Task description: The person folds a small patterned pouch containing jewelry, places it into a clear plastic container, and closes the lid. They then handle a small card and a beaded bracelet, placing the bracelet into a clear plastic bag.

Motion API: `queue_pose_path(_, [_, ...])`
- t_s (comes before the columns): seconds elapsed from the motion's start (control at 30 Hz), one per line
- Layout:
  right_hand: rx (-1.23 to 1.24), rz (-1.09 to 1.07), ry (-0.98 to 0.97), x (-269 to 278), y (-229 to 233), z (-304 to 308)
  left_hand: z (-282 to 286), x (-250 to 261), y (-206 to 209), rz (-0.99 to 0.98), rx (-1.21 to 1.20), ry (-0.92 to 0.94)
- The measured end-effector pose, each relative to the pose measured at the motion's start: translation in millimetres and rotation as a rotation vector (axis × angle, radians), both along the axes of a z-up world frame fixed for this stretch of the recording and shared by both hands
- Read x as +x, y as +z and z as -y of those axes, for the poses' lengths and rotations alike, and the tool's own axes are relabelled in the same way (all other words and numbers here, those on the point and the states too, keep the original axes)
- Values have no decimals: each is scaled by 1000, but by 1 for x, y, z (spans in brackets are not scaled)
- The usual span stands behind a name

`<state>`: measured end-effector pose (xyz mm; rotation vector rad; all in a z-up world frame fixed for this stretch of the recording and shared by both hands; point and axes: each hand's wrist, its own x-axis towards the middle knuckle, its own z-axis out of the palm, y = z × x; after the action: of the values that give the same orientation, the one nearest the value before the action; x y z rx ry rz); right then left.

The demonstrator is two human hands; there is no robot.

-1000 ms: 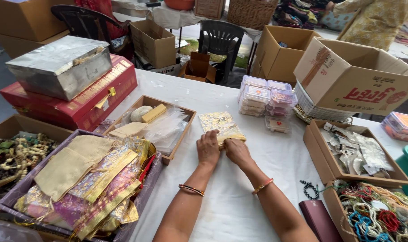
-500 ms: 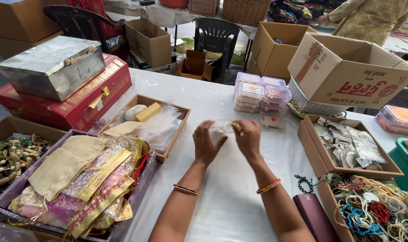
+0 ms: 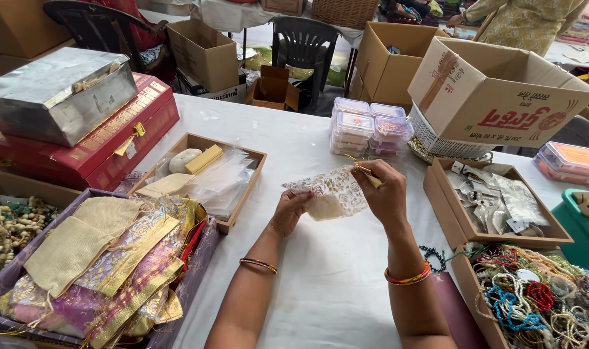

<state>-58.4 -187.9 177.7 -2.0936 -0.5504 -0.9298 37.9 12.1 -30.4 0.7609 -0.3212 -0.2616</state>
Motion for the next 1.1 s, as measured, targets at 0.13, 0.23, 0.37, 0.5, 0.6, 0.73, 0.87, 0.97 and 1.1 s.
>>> queue_pose_path(0.13, [39, -45, 25, 0, 3, -2, -7, 1, 8, 4, -48, 17])
queue_pose_path(0.23, [-39, -55, 45, -3, 3, -3, -6, 3, 5, 57, -36, 78])
queue_pose_path(0.37, [-82, -11, 68, -3, 5, -3, -5, 16, -11, 31, -55, 171])
queue_pose_path(0.5, [-27, -56, 97, -5, 1, -9, -4, 5, 4, 100, 130, 139])
queue_pose_path(0.6, [-34, -70, 85, -8, 3, -8, -2, 1, 7, 75, 105, 78])
queue_pose_path(0.73, [-39, 3, 54, -7, -1, -10, -7, -9, 23, 104, 131, 17])
queue_pose_path(0.87, [64, -114, 55, 8, -15, -1, -2, -8, 16, 57, 159, 71])
queue_pose_path(0.97, [281, -414, 175, 37, -36, 12, -7, -1, 13, 39, 130, 192])
queue_pose_path(1.1, [519, -732, 333, 87, -108, 40, -15, -2, 27, -62, 217, 295])
